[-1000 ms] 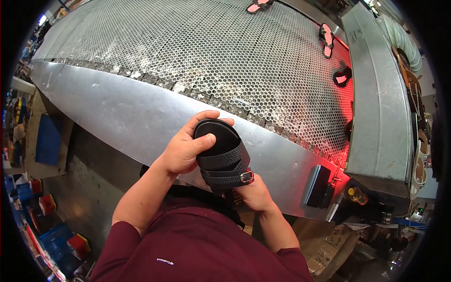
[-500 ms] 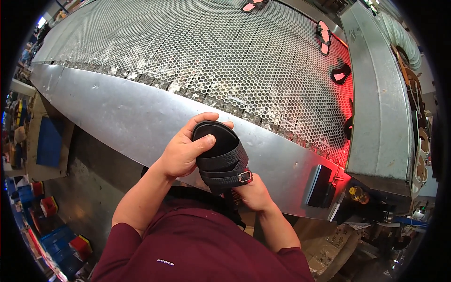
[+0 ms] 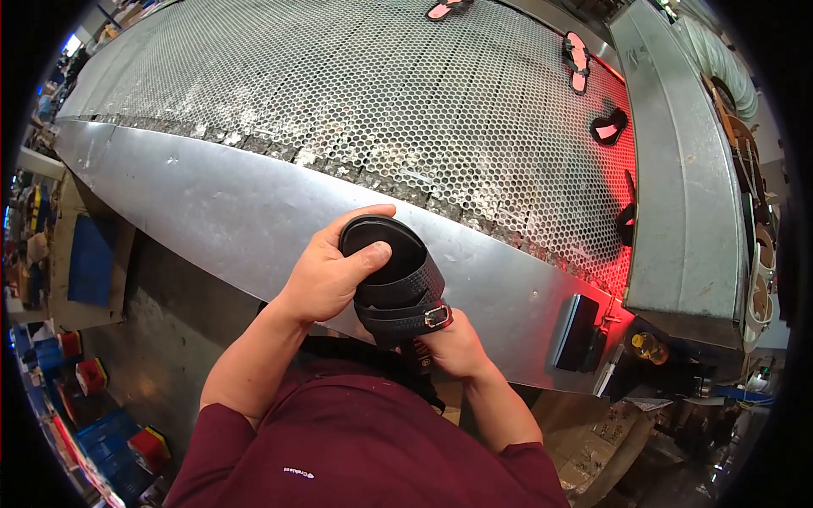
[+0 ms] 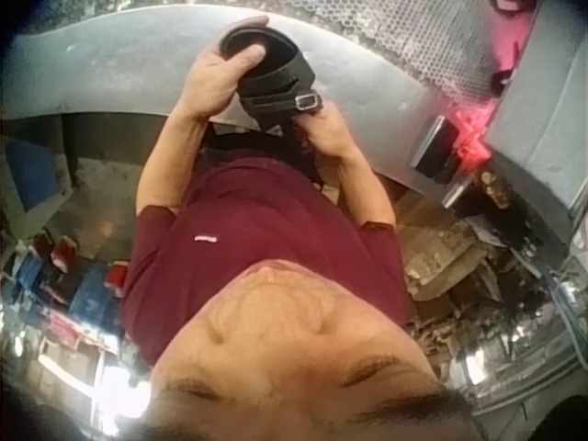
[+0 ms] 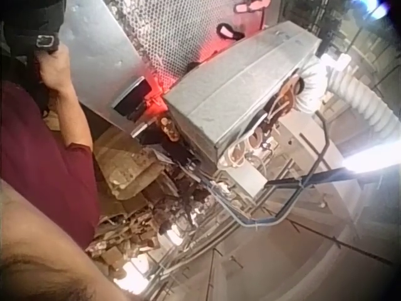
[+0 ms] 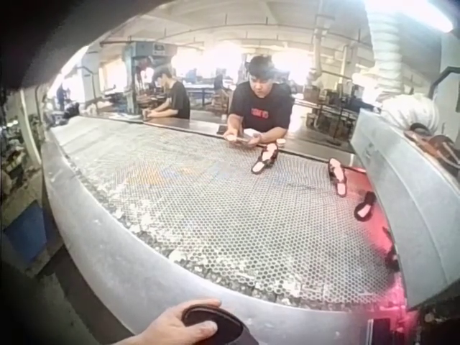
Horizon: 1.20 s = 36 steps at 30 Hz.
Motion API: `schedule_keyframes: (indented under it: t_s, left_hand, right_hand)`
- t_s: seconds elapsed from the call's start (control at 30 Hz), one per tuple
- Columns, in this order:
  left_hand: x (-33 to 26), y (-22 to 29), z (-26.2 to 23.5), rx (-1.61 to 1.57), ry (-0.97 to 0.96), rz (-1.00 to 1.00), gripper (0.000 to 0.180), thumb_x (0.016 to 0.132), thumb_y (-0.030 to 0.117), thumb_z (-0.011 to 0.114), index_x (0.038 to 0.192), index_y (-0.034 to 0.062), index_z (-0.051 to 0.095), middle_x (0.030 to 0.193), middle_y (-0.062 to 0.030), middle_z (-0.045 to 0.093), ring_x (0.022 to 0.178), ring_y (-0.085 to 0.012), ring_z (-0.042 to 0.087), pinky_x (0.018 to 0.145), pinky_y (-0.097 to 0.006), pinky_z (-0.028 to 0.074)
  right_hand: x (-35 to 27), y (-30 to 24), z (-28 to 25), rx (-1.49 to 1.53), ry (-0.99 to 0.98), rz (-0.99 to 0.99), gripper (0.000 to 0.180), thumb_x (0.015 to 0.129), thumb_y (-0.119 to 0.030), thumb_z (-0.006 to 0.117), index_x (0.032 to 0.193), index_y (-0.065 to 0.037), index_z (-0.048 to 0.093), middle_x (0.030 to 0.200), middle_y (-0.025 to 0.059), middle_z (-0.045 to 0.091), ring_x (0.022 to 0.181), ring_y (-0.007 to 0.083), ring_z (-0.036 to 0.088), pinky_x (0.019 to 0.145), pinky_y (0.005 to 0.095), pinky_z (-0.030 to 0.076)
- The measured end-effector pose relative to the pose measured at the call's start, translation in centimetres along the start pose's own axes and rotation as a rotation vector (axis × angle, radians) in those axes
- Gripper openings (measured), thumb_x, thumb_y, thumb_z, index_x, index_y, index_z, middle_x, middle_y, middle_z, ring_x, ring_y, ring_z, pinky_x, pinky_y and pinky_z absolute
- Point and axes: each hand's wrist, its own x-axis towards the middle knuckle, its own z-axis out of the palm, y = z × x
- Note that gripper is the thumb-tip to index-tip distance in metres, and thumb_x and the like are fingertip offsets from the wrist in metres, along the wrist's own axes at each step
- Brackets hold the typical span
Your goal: Check and assemble sandal components from a conveyor belt in a shoe factory.
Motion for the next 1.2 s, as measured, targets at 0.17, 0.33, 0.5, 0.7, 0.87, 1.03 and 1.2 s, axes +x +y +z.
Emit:
schedule_keyframes:
  t_s: [0.17,0.33,0.5,0.7,0.87,1.03,1.2]
  left_hand:
    - [-0.2,0.2,1.0,0.022,0.060,0.036,0.041,0.093,0.004,0.061,0.131,-0.0042,0.052,0.108,-0.0084,0.067,0.096,-0.0138,0.064,0.088,-0.029,0.053]
    - [0.0,-0.1,1.3,0.112,0.105,0.040,0.039,0.093,0.005,0.061,0.129,-0.0047,0.052,0.110,-0.0097,0.067,0.096,-0.0145,0.064,0.087,-0.030,0.053]
    - [-0.3,-1.5,1.5,-0.250,0.057,0.024,0.034,0.095,0.008,0.061,0.125,-0.0042,0.054,0.112,-0.0087,0.065,0.099,-0.0143,0.063,0.089,-0.031,0.053]
    - [-1.2,-1.9,-0.4,0.097,0.198,0.001,0.020,0.096,0.010,0.060,0.111,-0.0021,0.061,0.099,-0.0063,0.066,0.085,-0.0106,0.062,0.077,-0.027,0.052]
    - [-1.7,-1.6,0.9,0.171,0.254,0.109,0.014,0.095,0.010,0.062,0.100,-0.0030,0.064,0.086,-0.0024,0.066,0.075,-0.0058,0.058,0.067,-0.022,0.048]
    - [-2.0,-2.1,0.8,0.137,0.224,0.125,0.013,0.095,0.009,0.062,0.100,-0.0029,0.063,0.090,-0.0039,0.066,0.078,-0.0059,0.058,0.069,-0.022,0.049]
    - [-1.7,-0.5,0.8,0.147,0.173,0.094,0.020,0.092,0.008,0.063,0.109,-0.0046,0.063,0.095,-0.0063,0.067,0.085,-0.0101,0.062,0.075,-0.026,0.051]
  right_hand:
    - [0.0,0.4,-0.7,-0.076,0.035,0.034,0.020,0.098,-0.021,0.060,0.109,-0.005,0.066,0.089,0.0009,0.067,0.073,0.0068,0.059,0.061,0.0231,0.046]
    - [-0.4,0.0,-0.6,-0.078,0.056,0.025,0.019,0.098,-0.021,0.060,0.108,-0.006,0.066,0.087,-0.0009,0.066,0.070,0.0059,0.057,0.057,0.0222,0.043]
    - [-0.7,-0.6,-1.0,-0.010,0.027,-0.025,0.019,0.098,-0.015,0.059,0.113,-0.004,0.065,0.097,0.0004,0.066,0.083,0.0083,0.060,0.072,0.0260,0.049]
    - [-0.7,0.3,-2.5,-0.062,0.019,-0.008,0.021,0.099,-0.012,0.057,0.115,-0.002,0.064,0.105,0.0025,0.067,0.093,0.0101,0.059,0.082,0.0281,0.049]
    - [-0.7,-0.1,-2.5,-0.079,-0.018,-0.021,0.020,0.099,-0.012,0.057,0.115,-0.002,0.064,0.103,0.0021,0.067,0.090,0.0095,0.060,0.079,0.0276,0.050]
    - [-1.1,-0.4,-2.5,-0.071,-0.029,-0.022,0.020,0.100,-0.013,0.057,0.115,-0.003,0.065,0.100,0.0020,0.067,0.085,0.0097,0.061,0.072,0.0272,0.051]
    - [-1.6,-0.4,-3.2,-0.136,-0.039,-0.041,0.019,0.099,-0.014,0.058,0.112,-0.002,0.065,0.096,0.0010,0.068,0.083,0.0083,0.060,0.071,0.0268,0.050]
